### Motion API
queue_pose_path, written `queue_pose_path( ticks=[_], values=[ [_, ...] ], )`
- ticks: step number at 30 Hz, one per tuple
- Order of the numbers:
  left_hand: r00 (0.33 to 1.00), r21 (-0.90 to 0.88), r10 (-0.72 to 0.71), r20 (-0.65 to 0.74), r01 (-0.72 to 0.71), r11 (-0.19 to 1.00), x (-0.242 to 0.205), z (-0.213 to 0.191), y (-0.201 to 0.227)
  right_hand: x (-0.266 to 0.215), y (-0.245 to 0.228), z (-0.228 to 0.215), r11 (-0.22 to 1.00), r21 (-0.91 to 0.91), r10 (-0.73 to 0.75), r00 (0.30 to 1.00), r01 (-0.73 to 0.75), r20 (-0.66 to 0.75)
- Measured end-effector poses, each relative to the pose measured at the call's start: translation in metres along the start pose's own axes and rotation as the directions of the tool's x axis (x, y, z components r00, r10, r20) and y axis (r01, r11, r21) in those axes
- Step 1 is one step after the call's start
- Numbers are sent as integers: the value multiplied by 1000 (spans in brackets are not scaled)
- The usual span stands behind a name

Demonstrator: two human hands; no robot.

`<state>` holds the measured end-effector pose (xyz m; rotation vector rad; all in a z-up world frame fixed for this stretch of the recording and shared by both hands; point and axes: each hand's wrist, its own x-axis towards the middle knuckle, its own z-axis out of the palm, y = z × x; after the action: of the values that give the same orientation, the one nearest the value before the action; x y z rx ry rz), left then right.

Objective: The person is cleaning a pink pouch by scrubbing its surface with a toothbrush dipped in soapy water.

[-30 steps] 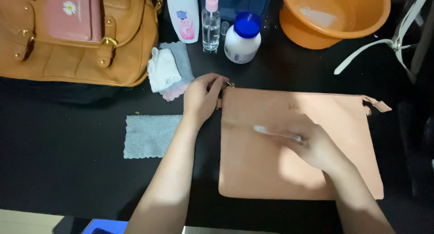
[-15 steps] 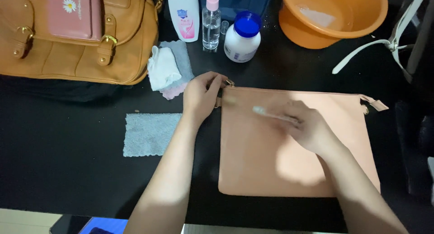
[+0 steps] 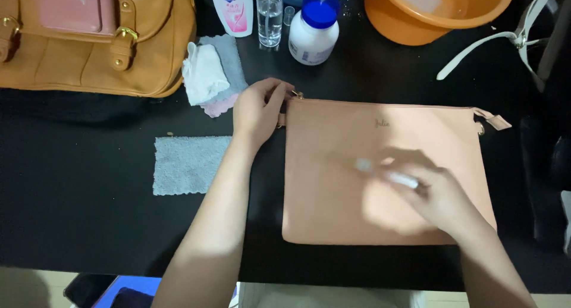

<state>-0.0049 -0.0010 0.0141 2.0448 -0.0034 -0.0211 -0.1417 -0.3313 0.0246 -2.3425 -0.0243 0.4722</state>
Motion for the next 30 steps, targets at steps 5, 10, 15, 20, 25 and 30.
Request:
queue_pose_path(
  ticks=[5, 10, 15, 20, 25, 30],
  values=[
    [1000, -14, 2, 24, -2, 1000, -1, -1, -1, -18, 0, 2, 978, 4, -208, 975, 208, 81],
    [999, 41, 34, -16, -34, 999, 2, 4, -7, -29, 5, -4, 994, -98, -35, 995, 44, 91],
    [998, 69, 49, -32, -47, 996, 3, 3, -8, -29, -32, -9, 988, -139, 86, 987, -67, 135],
    [998, 54, 55, -27, -53, 997, 2, 2, -5, -26, 6, -4, 996, -90, 49, 960, -25, 277],
    [999, 38, 45, -13, -45, 998, 2, 1, -5, -24, 8, -3, 996, 11, -93, 949, 94, 302],
    [995, 67, 96, -28, -94, 993, 2, 2, -6, -26, 7, -5, 981, 121, 88, 910, -149, 406]
  ],
)
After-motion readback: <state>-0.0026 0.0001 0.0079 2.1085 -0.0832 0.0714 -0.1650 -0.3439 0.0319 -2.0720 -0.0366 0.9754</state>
